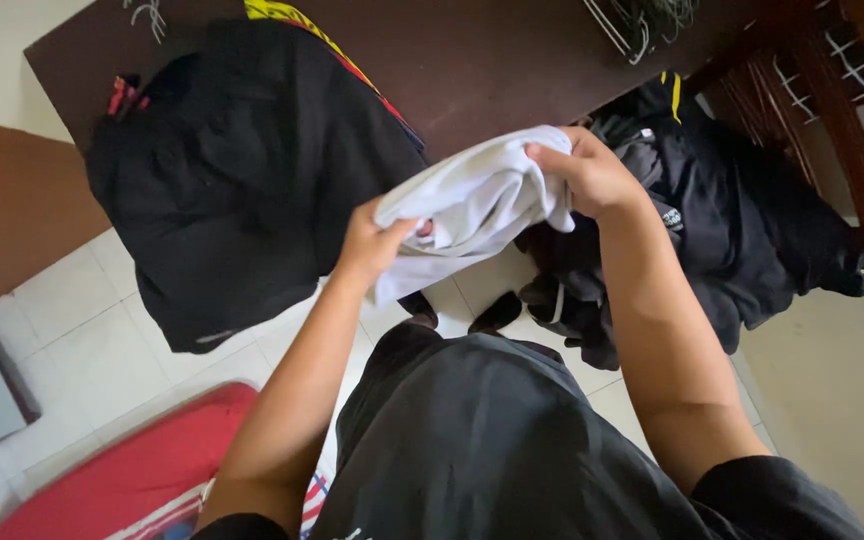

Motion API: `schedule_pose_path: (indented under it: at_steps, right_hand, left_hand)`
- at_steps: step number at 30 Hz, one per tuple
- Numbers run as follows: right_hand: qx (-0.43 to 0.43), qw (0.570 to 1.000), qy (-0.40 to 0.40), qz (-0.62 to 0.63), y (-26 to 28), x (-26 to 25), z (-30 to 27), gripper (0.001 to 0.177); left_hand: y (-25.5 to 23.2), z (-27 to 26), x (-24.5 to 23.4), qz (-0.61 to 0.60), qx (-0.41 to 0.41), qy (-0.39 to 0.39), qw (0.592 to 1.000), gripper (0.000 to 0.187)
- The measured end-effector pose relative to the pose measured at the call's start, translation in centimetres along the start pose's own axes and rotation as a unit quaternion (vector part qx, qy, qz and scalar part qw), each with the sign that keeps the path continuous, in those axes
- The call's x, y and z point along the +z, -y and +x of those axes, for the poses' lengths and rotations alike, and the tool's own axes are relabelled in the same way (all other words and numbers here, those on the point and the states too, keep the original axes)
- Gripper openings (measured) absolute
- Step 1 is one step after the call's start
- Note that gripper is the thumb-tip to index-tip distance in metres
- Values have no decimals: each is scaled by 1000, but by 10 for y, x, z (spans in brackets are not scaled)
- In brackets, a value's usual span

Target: Hang various pieces of clothing including shorts and shirts onto plastic hangers.

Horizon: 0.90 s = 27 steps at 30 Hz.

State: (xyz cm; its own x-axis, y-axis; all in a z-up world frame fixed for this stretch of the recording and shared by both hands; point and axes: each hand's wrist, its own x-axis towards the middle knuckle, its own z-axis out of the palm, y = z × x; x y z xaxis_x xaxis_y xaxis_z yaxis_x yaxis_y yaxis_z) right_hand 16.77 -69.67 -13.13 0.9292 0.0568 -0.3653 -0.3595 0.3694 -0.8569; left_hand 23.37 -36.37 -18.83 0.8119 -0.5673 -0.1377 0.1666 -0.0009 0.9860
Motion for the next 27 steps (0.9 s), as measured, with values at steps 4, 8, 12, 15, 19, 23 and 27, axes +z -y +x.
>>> schedule_pose_path:
  at_steps: [4,8,12,15,19,23,27]
  right_hand:
    - [-34,984,-76,-160,12,28,21,29]
    - [-15,941,-49,-333,26,35,37,32]
    - [-41,938,-56,-339,16,-2,70,34]
    - [-113,842,-235,-471,29,-42,101,32]
    - [-129,790,-348,-487,44,-112,156,22]
    - [-110,670,-392,-620,57,-178,200,26]
    - [-159,500,-435,-732,56,-224,234,42]
  left_hand:
    - [-66,17,-27,-24,19,-14,999,15]
    - [-90,43,-40,58,85,-72,992,14]
    - [-100,75,-32,199,172,-95,960,17]
    - [-88,103,-13,191,219,-63,955,20]
    - [-56,136,21,87,128,-45,987,22]
    - [-51,168,59,32,31,-9,999,22]
    - [-54,200,94,29,-38,0,999,21]
